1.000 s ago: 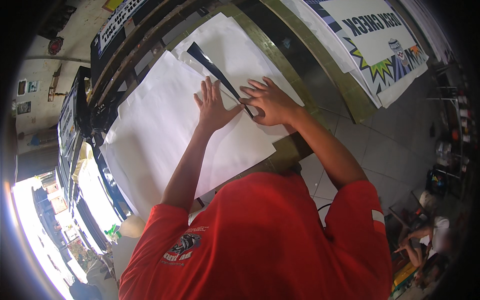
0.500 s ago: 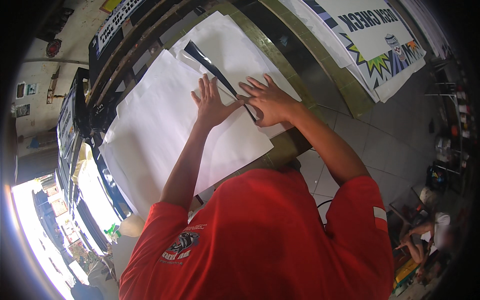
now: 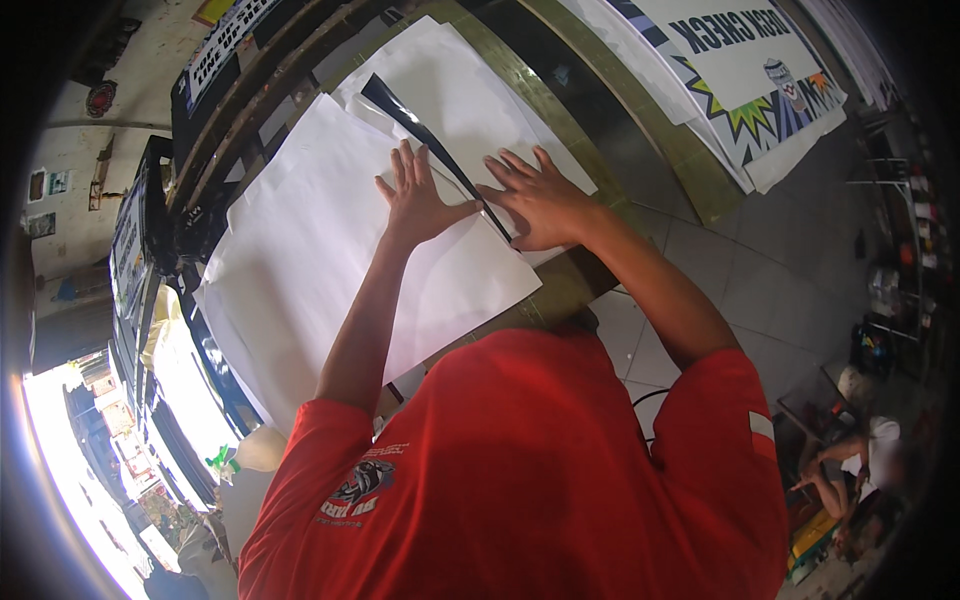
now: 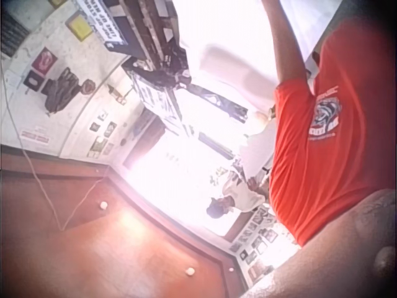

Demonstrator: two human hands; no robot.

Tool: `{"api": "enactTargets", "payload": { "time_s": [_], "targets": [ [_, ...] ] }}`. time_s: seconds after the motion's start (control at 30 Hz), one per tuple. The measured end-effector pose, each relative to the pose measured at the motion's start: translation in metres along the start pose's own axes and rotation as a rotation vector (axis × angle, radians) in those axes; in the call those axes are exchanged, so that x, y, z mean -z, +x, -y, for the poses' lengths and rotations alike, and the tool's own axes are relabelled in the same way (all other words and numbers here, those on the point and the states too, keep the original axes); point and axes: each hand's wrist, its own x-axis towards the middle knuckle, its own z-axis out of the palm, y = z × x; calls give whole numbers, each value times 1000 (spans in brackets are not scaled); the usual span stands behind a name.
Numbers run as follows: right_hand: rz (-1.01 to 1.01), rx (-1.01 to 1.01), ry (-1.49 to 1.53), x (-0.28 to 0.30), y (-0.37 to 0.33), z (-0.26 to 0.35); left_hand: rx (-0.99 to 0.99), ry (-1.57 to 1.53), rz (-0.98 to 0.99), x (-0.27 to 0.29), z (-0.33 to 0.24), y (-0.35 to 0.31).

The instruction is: The person assembles printed posters by aligning them on a workbench, applying adhesive with a spray bottle, and smoothing them onto a backing sheet. They handle multiple poster sheets and a backing material, using a spray bottle and a squeegee-like tool to adhere the layers.

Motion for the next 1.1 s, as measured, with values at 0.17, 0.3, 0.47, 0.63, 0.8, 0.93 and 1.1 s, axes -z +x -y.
{"api": "enactTargets", "payload": {
  "time_s": [0.17, 0.3, 0.47, 0.63, 0.8, 0.93, 1.1],
  "targets": [
    [33, -5, 58, 10, -10, 8, -20, -7, -32, -4, 2, -1],
    [3, -9, 60, 4, -17, 9, -22, 7, -24, -4, 2, -1],
    [-8, -14, 65, 2, -27, 12, -28, 16, -33, -5, 3, -1],
    [-19, -22, 87, 0, -35, 14, -32, 20, -30, -6, 3, -1],
    [-21, -33, 161, 1, -42, 16, -30, 8, -24, -4, 3, -2],
    [-81, -41, 258, -4, -48, 16, -68, -3, -102, -5, 1, -5],
    [-133, -44, 295, -13, -49, 18, -255, -123, -218, -3, -9, -15]
  ]
}}
